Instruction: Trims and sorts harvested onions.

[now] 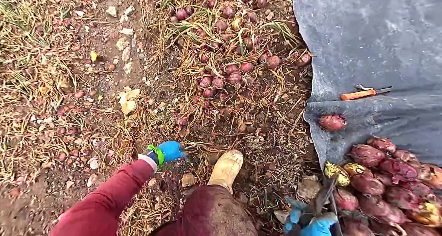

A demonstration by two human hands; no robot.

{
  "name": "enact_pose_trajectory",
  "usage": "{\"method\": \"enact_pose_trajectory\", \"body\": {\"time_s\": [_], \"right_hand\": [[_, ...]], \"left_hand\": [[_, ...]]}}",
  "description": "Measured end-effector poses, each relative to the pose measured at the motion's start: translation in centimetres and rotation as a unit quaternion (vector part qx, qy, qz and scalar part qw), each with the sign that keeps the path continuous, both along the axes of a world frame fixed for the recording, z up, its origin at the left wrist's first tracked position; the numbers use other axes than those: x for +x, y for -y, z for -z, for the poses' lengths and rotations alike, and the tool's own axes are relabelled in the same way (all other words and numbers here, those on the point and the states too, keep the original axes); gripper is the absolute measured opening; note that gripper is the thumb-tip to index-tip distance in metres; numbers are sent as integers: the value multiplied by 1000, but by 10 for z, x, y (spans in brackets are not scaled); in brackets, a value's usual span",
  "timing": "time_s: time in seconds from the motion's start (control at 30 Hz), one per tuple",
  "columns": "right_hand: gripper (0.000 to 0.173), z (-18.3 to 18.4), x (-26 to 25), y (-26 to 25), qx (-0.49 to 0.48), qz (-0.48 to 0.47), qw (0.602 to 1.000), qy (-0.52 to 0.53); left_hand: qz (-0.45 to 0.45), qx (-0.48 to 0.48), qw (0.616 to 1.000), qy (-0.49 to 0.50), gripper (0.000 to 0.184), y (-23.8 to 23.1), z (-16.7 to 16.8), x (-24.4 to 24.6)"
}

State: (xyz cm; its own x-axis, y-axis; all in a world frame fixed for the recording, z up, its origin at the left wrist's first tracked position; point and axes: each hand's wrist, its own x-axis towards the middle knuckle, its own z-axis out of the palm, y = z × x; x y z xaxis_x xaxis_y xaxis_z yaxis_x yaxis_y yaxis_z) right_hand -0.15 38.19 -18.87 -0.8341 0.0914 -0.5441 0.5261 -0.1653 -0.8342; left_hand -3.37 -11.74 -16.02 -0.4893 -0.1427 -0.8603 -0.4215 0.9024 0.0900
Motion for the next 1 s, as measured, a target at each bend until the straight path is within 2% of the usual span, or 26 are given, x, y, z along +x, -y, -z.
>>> {"method": "enact_pose_trajectory", "body": {"time_s": [0.03, 0.07, 0.13, 0.23, 0.27, 0.33, 0.37, 0.43, 0.47, 0.6, 0.67, 0.8, 0.9, 1.0], "right_hand": [[78, -6, -2, 24, 39, -9, 998, 43], [80, -6, -4, 43, 45, -29, 997, 63], [86, -2, -14, 74, 36, -81, 994, 65], [99, 17, -29, 96, 39, -135, 989, 52], [98, 20, -35, 100, 43, -142, 987, 57], [93, 17, -38, 100, 44, -146, 986, 68], [92, 16, -42, 98, 44, -148, 986, 69], [89, 20, -51, 93, 46, -153, 985, 66], [90, 22, -48, 87, 45, -151, 985, 68], [88, 29, -32, 74, 54, -116, 987, 99], [90, 25, -19, 73, 63, -105, 985, 125], [104, 26, -3, 86, 4, -132, 976, 173], [108, 31, -10, 110, -101, -227, 954, 168], [111, 16, -44, 129, -159, -287, 943, 48]], "left_hand": [[-123, -30, 988, -83, 42, 17, 13, -1], [-221, -68, 959, -162, 38, 28, 28, -8], [-347, -130, 894, -251, 53, 36, 67, -36], [-424, -172, 851, -258, 94, 21, 130, -83], [-436, -180, 842, -261, 100, 16, 141, -94], [-459, -158, 833, -266, 95, 19, 146, -93], [-462, -135, 836, -262, 84, 23, 141, -84], [-433, -90, 863, -243, 54, 32, 125, -70], [-407, -71, 881, -228, 50, 29, 119, -53], [-299, -51, 940, -153, 50, 28, 125, -11], [-259, -28, 952, -162, 48, 13, 104, 6], [-186, 92, 939, -275, 40, -27, 43, 6], [-15, 200, 898, -391, 39, -55, 23, -22], [167, 276, 862, -391, 35, -86, 13, -64]]}}
